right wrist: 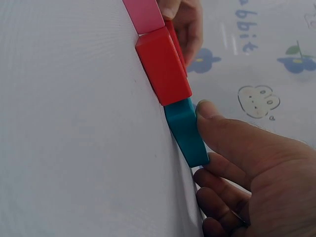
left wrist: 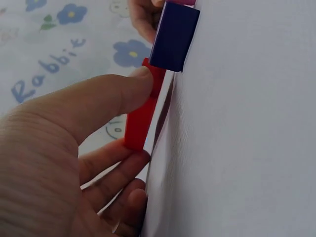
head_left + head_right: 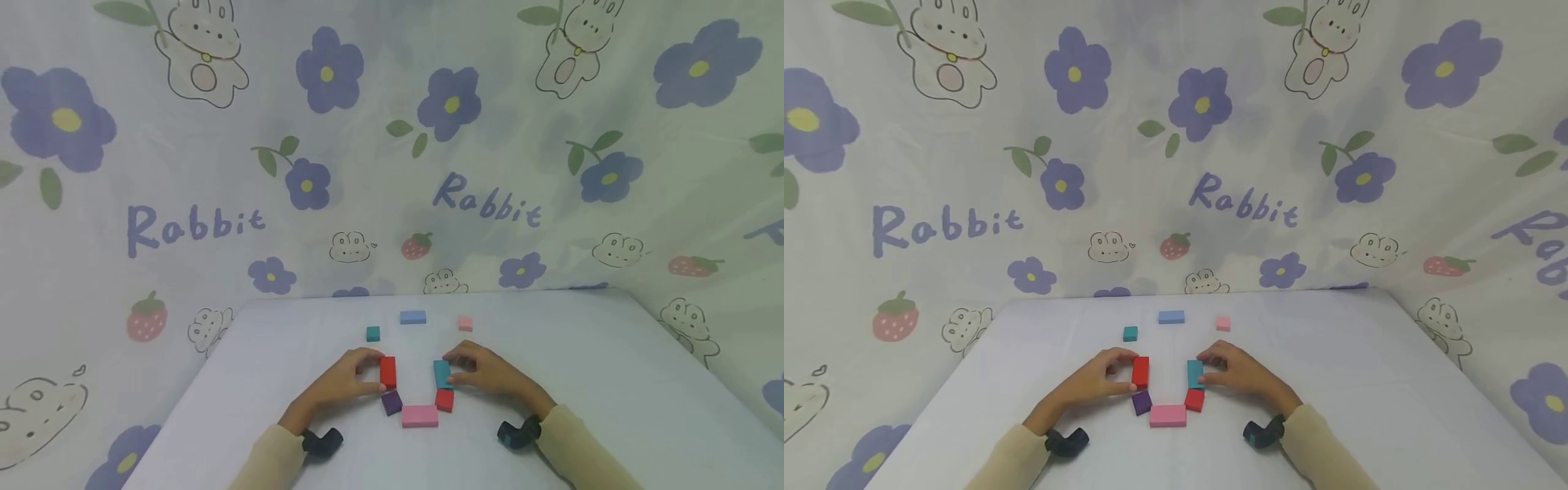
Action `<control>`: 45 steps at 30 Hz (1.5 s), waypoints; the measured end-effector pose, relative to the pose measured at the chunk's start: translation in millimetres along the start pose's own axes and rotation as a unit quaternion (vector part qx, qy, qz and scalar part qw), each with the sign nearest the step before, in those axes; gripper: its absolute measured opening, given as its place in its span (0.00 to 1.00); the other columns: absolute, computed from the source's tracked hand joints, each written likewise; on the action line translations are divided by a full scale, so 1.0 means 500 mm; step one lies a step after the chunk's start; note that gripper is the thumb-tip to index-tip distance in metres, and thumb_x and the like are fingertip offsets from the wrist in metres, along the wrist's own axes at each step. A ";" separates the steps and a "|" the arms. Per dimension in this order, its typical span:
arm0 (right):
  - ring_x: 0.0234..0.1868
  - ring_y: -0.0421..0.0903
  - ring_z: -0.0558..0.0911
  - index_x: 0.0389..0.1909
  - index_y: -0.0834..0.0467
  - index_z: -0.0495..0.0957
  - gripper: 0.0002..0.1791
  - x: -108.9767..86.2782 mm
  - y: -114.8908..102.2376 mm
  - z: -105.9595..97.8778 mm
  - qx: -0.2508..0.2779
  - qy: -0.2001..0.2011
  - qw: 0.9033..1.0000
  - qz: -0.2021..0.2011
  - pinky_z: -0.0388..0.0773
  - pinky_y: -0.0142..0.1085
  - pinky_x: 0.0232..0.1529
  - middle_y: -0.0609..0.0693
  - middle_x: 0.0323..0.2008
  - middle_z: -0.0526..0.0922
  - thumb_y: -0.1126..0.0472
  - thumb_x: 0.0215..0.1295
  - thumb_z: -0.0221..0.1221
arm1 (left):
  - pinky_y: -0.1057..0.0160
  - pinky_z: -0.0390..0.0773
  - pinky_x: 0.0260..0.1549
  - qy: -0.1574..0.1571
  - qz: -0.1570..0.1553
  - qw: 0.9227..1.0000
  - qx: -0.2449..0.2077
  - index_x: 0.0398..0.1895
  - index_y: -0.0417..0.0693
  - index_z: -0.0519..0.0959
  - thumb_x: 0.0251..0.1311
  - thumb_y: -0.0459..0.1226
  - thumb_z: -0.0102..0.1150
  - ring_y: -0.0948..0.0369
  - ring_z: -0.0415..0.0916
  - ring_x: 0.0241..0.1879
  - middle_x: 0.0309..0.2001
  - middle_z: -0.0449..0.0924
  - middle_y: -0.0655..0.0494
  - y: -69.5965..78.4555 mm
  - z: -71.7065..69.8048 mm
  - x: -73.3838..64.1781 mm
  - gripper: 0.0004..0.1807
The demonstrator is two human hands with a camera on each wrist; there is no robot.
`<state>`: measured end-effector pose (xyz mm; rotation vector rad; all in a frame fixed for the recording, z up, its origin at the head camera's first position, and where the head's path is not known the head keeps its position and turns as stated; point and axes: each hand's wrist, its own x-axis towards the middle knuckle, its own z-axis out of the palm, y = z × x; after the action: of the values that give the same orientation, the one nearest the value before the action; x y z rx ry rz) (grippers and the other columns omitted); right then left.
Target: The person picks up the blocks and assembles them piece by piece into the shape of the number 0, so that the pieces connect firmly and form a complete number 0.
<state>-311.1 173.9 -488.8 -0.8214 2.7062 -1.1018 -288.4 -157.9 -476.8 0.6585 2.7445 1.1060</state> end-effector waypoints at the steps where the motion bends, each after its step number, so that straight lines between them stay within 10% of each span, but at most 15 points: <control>1: 0.48 0.36 0.73 0.49 0.37 0.75 0.25 0.000 0.001 0.000 -0.001 0.000 1.000 0.000 0.74 0.33 0.52 0.32 0.46 0.75 0.36 0.49 0.62 | 0.49 0.70 0.57 0.000 -0.001 1.000 0.005 0.59 0.55 0.69 0.46 0.58 0.65 0.55 0.65 0.61 0.59 0.70 0.57 0.001 0.001 0.000 0.37; 45: 0.49 0.37 0.73 0.50 0.39 0.75 0.26 0.000 -0.003 -0.001 0.001 -0.001 1.000 -0.003 0.74 0.32 0.52 0.34 0.46 0.74 0.37 0.50 0.63 | 0.46 0.69 0.57 -0.008 -0.009 1.000 0.025 0.56 0.62 0.72 0.53 0.56 0.60 0.55 0.63 0.62 0.57 0.71 0.60 -0.003 -0.003 -0.002 0.27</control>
<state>-310.6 173.2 -487.4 -0.8303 2.7027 -1.1025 -288.6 -160.2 -477.0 0.6460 2.7673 1.0268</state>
